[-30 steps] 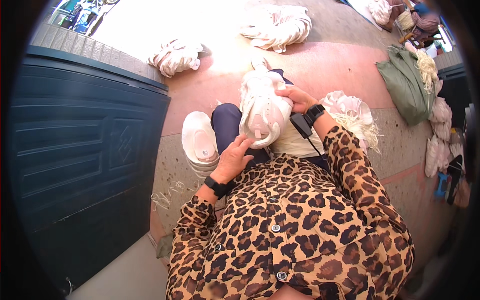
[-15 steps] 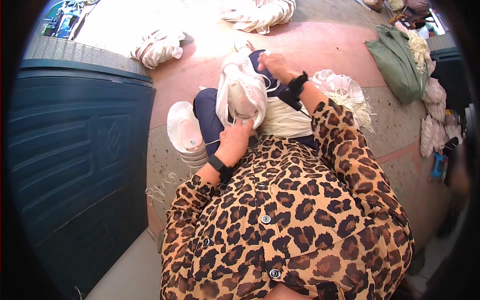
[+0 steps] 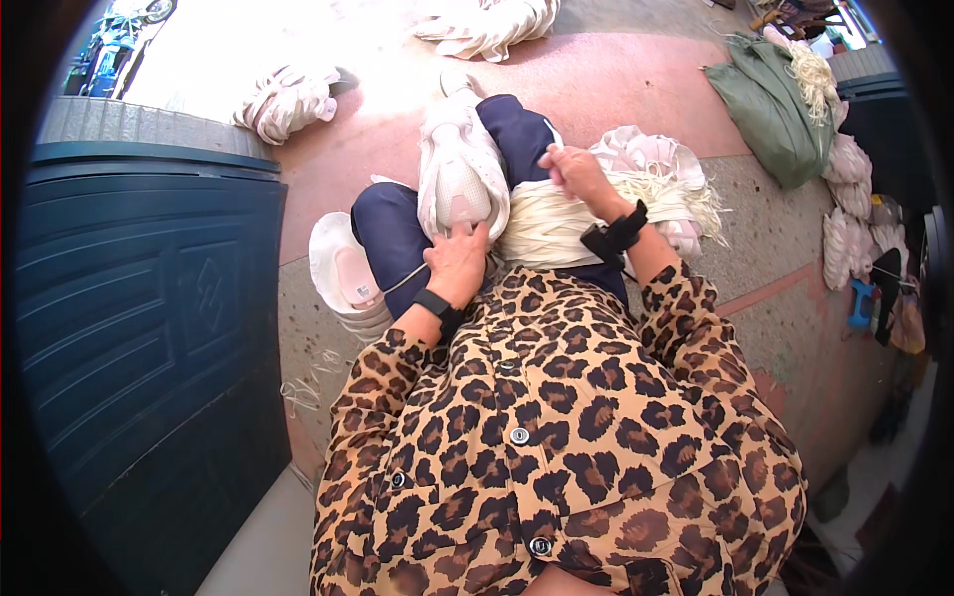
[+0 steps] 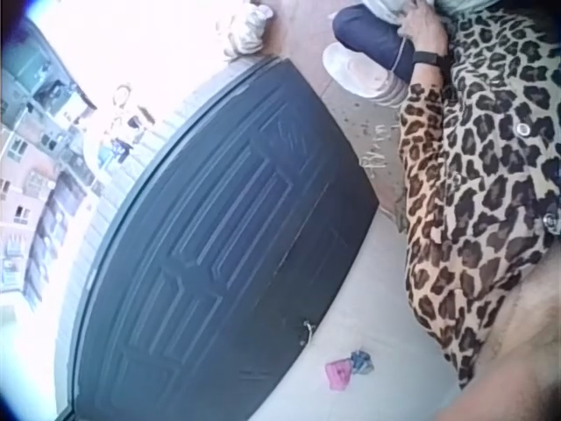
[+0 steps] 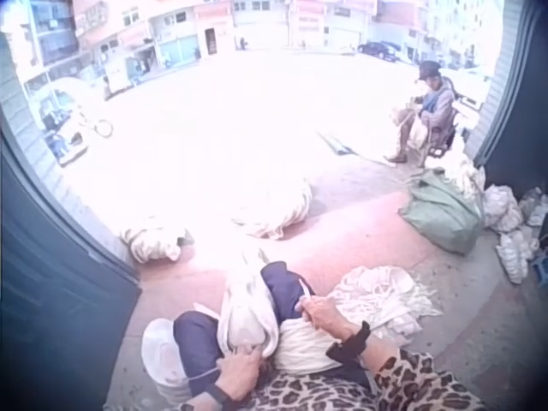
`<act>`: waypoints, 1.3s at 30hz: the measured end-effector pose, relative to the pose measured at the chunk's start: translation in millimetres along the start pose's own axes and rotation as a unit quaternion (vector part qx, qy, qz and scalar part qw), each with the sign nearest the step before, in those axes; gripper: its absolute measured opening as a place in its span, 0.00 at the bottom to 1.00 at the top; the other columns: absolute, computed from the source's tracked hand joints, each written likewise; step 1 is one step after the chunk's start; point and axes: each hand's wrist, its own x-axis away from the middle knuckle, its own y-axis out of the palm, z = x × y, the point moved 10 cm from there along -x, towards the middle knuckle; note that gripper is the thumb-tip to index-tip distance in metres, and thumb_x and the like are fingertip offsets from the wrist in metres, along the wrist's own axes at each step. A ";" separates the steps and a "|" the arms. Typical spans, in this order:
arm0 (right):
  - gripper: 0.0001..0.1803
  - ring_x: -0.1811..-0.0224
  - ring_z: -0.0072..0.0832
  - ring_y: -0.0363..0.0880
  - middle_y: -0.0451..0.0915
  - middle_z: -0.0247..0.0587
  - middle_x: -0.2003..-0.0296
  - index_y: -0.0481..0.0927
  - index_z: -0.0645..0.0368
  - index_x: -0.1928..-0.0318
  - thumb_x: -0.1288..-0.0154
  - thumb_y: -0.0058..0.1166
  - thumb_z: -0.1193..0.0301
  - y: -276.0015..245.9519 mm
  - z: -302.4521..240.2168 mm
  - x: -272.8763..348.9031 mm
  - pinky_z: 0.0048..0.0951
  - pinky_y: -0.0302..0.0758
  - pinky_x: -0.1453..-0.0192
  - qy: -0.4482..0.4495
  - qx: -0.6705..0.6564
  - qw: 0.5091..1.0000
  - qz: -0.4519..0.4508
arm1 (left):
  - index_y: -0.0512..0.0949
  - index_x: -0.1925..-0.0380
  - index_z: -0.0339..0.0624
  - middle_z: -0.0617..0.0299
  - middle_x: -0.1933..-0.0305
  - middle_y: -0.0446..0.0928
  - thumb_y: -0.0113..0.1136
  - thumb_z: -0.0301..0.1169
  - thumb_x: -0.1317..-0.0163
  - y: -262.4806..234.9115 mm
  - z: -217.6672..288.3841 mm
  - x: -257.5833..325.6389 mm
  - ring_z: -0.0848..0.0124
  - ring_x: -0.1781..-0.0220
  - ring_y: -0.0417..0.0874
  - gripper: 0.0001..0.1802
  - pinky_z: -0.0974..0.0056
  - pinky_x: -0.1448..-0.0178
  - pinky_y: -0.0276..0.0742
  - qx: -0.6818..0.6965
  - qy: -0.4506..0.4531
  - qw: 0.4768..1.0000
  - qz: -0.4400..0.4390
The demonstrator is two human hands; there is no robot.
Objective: Manually lacing a white sneaker while sitting on the floor.
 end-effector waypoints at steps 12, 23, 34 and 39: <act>0.16 0.84 0.13 0.59 0.67 0.27 0.83 0.76 0.62 0.68 0.34 0.40 0.63 66.0 -2.8 17.1 0.19 0.60 0.81 0.072 -0.054 0.993 -0.071 | 0.70 0.57 0.50 0.57 0.68 0.74 0.55 0.37 0.47 -6.5 17.9 1.1 0.58 0.68 0.78 0.17 0.57 0.72 0.74 -0.049 0.067 0.993 0.081; 0.11 0.85 0.12 0.64 0.70 0.27 0.81 0.75 0.61 0.64 0.35 0.43 0.67 41.3 1.5 4.3 0.14 0.62 0.83 0.115 -0.100 0.986 -0.060 | 0.70 0.68 0.47 0.66 0.69 0.69 0.51 0.31 0.53 -50.5 16.3 -15.1 0.69 0.62 0.68 0.10 0.62 0.62 0.61 -0.168 0.143 0.949 0.227; 0.11 0.81 0.20 0.70 0.74 0.36 0.83 0.79 0.66 0.67 0.42 0.48 0.70 63.1 -30.7 -24.5 0.22 0.68 0.74 -0.022 0.053 0.994 -0.091 | 0.70 0.70 0.41 0.58 0.67 0.72 0.51 0.27 0.54 -43.4 39.1 -2.6 0.64 0.62 0.73 0.09 0.64 0.63 0.67 -0.138 0.220 0.949 0.179; 0.11 0.71 0.39 0.77 0.77 0.52 0.74 0.80 0.63 0.68 0.45 0.50 0.68 75.8 -34.8 -40.7 0.31 0.72 0.65 -0.139 0.152 0.976 -0.070 | 0.74 0.68 0.37 0.54 0.68 0.74 0.51 0.23 0.54 -65.9 10.3 -8.5 0.58 0.64 0.72 0.10 0.60 0.61 0.68 0.078 0.188 0.954 0.221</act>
